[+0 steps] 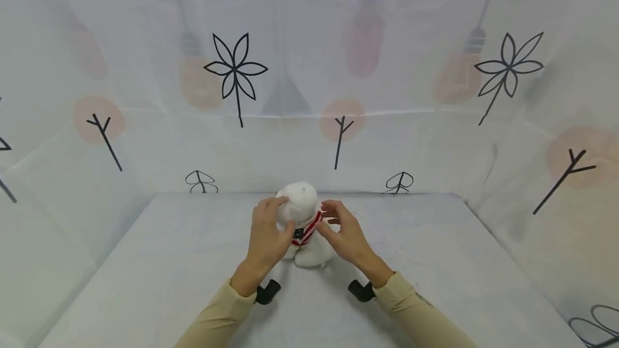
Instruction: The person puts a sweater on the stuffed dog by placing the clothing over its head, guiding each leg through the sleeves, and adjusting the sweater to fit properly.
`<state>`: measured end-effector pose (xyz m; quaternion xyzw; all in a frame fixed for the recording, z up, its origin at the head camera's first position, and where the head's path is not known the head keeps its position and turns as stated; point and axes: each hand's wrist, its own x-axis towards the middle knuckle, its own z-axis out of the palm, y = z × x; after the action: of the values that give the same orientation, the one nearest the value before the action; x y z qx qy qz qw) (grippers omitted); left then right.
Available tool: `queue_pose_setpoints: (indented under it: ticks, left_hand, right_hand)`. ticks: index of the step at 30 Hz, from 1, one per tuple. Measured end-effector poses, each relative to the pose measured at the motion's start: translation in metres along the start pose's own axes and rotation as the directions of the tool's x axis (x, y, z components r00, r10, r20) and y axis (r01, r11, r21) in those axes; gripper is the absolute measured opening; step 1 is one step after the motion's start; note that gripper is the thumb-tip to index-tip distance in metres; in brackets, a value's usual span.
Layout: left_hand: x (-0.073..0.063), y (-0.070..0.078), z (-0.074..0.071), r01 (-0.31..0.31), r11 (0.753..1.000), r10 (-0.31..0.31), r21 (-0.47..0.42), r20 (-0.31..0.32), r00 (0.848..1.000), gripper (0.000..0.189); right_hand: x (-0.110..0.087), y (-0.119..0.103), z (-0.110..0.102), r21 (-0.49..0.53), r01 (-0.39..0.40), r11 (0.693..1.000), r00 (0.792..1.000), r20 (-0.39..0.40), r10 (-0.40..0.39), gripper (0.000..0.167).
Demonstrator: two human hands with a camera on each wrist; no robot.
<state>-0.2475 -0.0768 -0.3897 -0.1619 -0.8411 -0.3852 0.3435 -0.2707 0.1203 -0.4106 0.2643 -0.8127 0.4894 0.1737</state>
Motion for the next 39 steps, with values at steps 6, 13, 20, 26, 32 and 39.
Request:
queue_pose_setpoints:
  ticks: [6, 13, 20, 26, 32, 39]
  left_hand:
    - [-0.002, 0.001, 0.001, 0.024, 0.999, -0.025, 0.045, 0.028, 0.999, 0.05]
    - [-0.004, 0.002, 0.002, 0.044, 0.998, -0.039, -0.037, 0.109, 0.993, 0.062]
    - [-0.003, -0.007, 0.003, 0.022, 0.998, -0.015, -0.052, 0.117, 0.993, 0.061]
    - [-0.002, -0.012, 0.006, -0.099, 0.993, 0.1, 0.06, -0.014, 0.995, 0.034]
    - [-0.003, -0.017, 0.009, -0.193, 0.974, 0.185, 0.118, 0.078, 0.98, 0.024]
    - [-0.002, -0.022, 0.011, -0.233, 0.967, 0.22, 0.102, 0.124, 0.967, 0.03]
  right_hand:
    - [0.0, 0.008, 0.005, -0.056, -0.16, 0.986, 0.98, 0.109, 0.166, 0.054]
    - [-0.004, 0.007, 0.007, -0.125, -0.141, 0.982, 0.983, 0.101, 0.154, 0.05]
    - [-0.005, -0.002, 0.008, -0.104, -0.068, 0.992, 0.978, 0.192, 0.087, 0.041]
    - [-0.005, 0.004, 0.008, -0.12, 0.076, 0.99, 0.987, 0.147, -0.058, 0.027]
    - [-0.004, 0.015, 0.01, -0.168, 0.182, 0.969, 0.983, 0.048, -0.177, 0.018]
    - [-0.001, 0.013, 0.011, -0.213, 0.207, 0.955, 0.978, 0.06, -0.198, 0.017]
